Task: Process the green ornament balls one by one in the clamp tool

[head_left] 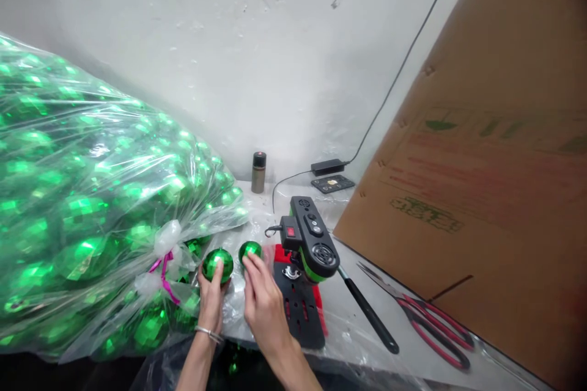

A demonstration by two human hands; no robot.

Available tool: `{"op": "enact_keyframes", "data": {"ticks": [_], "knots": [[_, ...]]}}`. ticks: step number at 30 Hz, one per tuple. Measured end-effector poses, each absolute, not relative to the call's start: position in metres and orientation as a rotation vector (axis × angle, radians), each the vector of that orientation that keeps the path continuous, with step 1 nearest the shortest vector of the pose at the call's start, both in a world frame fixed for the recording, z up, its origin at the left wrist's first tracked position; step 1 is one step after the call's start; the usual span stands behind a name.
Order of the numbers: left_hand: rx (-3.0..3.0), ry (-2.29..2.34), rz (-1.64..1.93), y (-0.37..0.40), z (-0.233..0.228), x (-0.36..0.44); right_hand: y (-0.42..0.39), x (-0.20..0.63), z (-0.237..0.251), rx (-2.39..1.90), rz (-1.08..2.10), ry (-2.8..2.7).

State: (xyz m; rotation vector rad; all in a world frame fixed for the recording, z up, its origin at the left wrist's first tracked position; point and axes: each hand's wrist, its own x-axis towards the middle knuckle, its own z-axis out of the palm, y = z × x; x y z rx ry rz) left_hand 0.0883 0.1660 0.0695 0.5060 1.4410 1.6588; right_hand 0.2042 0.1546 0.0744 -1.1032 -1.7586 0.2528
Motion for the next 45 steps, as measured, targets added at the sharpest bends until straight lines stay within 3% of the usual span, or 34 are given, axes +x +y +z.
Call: {"op": "enact_keyframes", "data": {"ticks": [5,13,26,41,45], "knots": [[0.380,1.271,1.759,0.159,0.086,0.085,0.207,0.183,0.036,-1.306,0.356,-1.773],[0.224,1.005,1.725,0.141,0.087,0.086,0.198,0.200,0.008,-1.390,0.467,-1.827],[0.228,1.066,1.733,0.090,0.084,0.078,0.231,0.187,0.048,-1.455,0.699,-1.704],[0.245,1.083,1.733,0.087,0.086,0.077,0.163,0.211,0.077,-1.263,1.065,-1.268],[0.249,1.097,1.726,0.090,0.086,0.076,0.148,0.222,0.089,-1.173,1.298,-1.112]]}}
